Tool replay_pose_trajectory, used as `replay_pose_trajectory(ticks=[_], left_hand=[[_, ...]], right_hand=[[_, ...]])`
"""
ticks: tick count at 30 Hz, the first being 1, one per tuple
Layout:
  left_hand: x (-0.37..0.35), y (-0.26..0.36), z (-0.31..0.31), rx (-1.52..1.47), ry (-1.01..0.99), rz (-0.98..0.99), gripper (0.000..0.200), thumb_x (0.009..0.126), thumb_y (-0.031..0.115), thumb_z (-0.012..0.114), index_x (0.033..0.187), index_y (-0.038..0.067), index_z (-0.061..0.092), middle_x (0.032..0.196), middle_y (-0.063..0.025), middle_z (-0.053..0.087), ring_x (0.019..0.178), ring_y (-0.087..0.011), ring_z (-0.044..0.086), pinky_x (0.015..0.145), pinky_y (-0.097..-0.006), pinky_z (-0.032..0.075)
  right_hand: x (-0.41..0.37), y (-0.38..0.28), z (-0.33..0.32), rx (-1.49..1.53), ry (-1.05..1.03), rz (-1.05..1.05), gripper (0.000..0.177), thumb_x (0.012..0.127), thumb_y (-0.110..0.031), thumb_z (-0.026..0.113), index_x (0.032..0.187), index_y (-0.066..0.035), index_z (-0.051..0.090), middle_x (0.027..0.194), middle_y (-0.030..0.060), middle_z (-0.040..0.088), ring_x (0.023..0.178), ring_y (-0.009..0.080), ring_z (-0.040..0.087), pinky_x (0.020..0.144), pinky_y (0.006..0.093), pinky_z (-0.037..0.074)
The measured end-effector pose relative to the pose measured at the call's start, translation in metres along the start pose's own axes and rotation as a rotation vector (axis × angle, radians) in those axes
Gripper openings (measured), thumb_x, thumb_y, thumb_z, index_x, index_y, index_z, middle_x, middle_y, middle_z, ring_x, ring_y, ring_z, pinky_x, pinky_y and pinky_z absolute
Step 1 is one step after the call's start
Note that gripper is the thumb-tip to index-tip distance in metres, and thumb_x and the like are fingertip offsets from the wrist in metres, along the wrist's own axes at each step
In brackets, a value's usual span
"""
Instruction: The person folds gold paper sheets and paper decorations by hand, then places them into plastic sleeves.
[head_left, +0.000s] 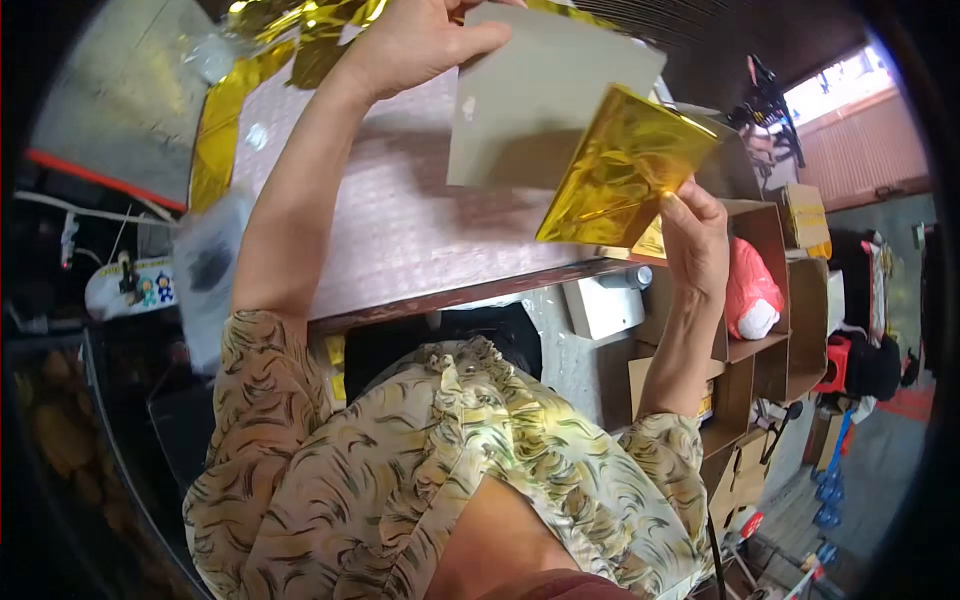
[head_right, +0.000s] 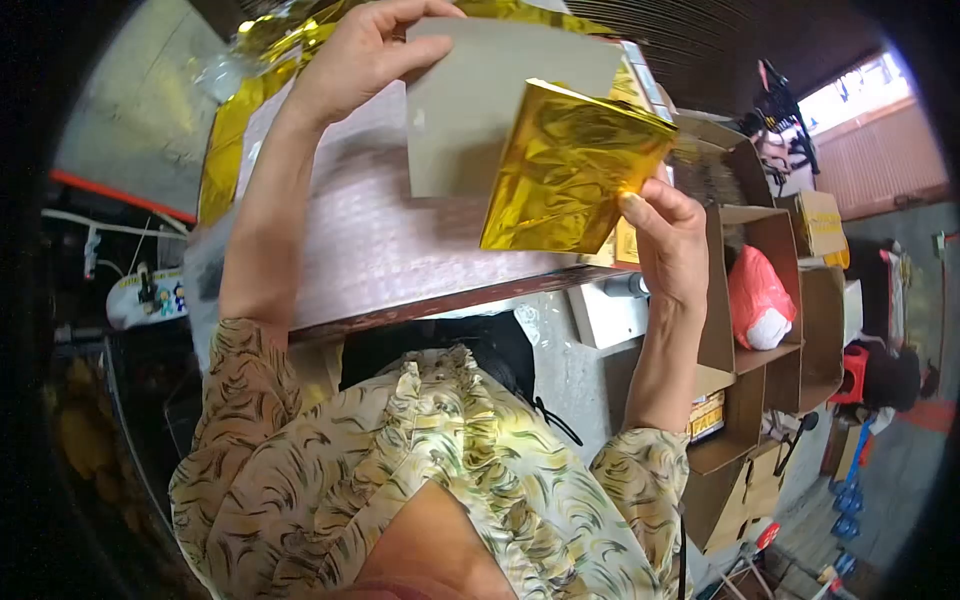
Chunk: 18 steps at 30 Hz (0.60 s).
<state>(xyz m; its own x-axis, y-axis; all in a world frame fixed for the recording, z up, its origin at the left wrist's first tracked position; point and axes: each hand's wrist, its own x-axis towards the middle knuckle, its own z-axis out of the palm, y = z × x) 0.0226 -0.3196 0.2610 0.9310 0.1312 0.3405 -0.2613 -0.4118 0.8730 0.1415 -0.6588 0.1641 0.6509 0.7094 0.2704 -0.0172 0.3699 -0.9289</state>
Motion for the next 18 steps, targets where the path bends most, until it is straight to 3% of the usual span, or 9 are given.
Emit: replay_pose_trajectory(ticks=[3, 7, 9, 11, 12, 13, 15, 16, 18], left_hand=[[-0.031, -0.011, -0.019, -0.159, 0.025, -0.095, 0.023, 0.093, 0.007, 0.068, 0.115, 0.0, 0.07, 0.091, 0.0015, 0.069, 0.079, -0.0041, 0.061, 0.067, -0.0207, 0.049], [-0.067, -0.028, -0.048, -0.087, 0.029, -0.125, 0.025, 0.095, 0.008, 0.067, 0.118, 0.0, 0.069, 0.091, 0.0012, 0.069, 0.077, -0.0036, 0.06, 0.068, -0.0197, 0.048], [-0.086, -0.035, -0.054, -0.128, 0.048, -0.126, 0.027, 0.095, 0.008, 0.067, 0.121, 0.0, 0.068, 0.093, 0.0005, 0.07, 0.079, -0.0061, 0.063, 0.069, -0.0213, 0.05], [-0.108, -0.017, -0.036, -0.503, 0.362, -0.056, 0.029, 0.097, 0.011, 0.066, 0.124, -0.001, 0.067, 0.093, -0.0002, 0.071, 0.082, -0.0101, 0.066, 0.072, -0.0239, 0.051], [-0.118, -0.003, -0.023, -0.603, 0.562, -0.021, 0.027, 0.098, 0.018, 0.068, 0.118, -0.001, 0.071, 0.087, -0.0025, 0.072, 0.081, -0.0131, 0.068, 0.072, -0.0281, 0.054], [-0.132, -0.02, -0.028, -0.606, 0.577, -0.028, 0.027, 0.098, 0.018, 0.068, 0.118, -0.001, 0.071, 0.087, -0.0025, 0.072, 0.081, -0.0131, 0.068, 0.072, -0.0281, 0.054], [-0.168, -0.081, -0.03, -1.116, 0.153, -0.192, 0.038, 0.102, 0.026, 0.066, 0.133, 0.006, 0.059, 0.12, -0.0083, 0.069, 0.108, -0.0203, 0.068, 0.093, -0.039, 0.055], [-0.181, -0.094, -0.022, -1.201, 0.104, -0.194, 0.051, 0.1, 0.026, 0.071, 0.143, 0.004, 0.054, 0.132, -0.0084, 0.064, 0.117, -0.0183, 0.065, 0.098, -0.038, 0.055], [-0.202, -0.097, -0.007, -1.129, 0.136, -0.212, 0.051, 0.098, 0.023, 0.073, 0.141, 0.003, 0.054, 0.132, -0.0098, 0.064, 0.119, -0.0186, 0.064, 0.1, -0.0379, 0.055]], right_hand=[[0.019, 0.006, 0.04, -0.041, -0.087, 0.1, 0.016, 0.093, 0.0, 0.07, 0.108, 0.004, 0.075, 0.128, 0.0104, 0.066, 0.125, 0.0197, 0.056, 0.111, 0.0354, 0.037], [0.033, 0.019, 0.084, -0.03, -0.15, 0.234, 0.015, 0.094, -0.005, 0.072, 0.107, 0.001, 0.077, 0.111, 0.0083, 0.074, 0.106, 0.0175, 0.066, 0.101, 0.0338, 0.046], [0.038, 0.028, 0.099, -0.014, -0.146, 0.29, 0.016, 0.095, -0.006, 0.072, 0.108, 0.001, 0.076, 0.109, 0.0088, 0.075, 0.103, 0.0169, 0.066, 0.098, 0.0339, 0.048], [0.041, 0.043, 0.114, 0.037, -0.105, 0.387, 0.017, 0.096, -0.008, 0.071, 0.11, 0.001, 0.076, 0.107, 0.0096, 0.077, 0.097, 0.0156, 0.068, 0.093, 0.0341, 0.052], [0.043, 0.052, 0.118, 0.026, -0.093, 0.41, 0.016, 0.097, -0.009, 0.07, 0.108, 0.002, 0.075, 0.103, 0.0092, 0.076, 0.095, 0.0148, 0.068, 0.091, 0.0344, 0.053], [0.045, 0.059, 0.123, 0.022, -0.102, 0.423, 0.016, 0.097, -0.009, 0.07, 0.108, 0.002, 0.075, 0.103, 0.0092, 0.076, 0.095, 0.0148, 0.068, 0.091, 0.0344, 0.053], [0.047, 0.069, 0.132, 0.069, -0.108, 0.461, 0.014, 0.098, -0.009, 0.068, 0.103, 0.001, 0.075, 0.099, 0.0078, 0.076, 0.093, 0.0145, 0.068, 0.091, 0.0339, 0.053], [0.047, 0.073, 0.141, 0.014, -0.065, 0.457, 0.011, 0.098, -0.008, 0.067, 0.099, 0.0, 0.074, 0.096, 0.0068, 0.075, 0.089, 0.0145, 0.068, 0.089, 0.0327, 0.053], [0.048, 0.08, 0.152, -0.043, -0.084, 0.474, 0.011, 0.098, -0.008, 0.067, 0.099, 0.001, 0.074, 0.096, 0.0069, 0.075, 0.089, 0.0145, 0.068, 0.086, 0.0317, 0.054]])
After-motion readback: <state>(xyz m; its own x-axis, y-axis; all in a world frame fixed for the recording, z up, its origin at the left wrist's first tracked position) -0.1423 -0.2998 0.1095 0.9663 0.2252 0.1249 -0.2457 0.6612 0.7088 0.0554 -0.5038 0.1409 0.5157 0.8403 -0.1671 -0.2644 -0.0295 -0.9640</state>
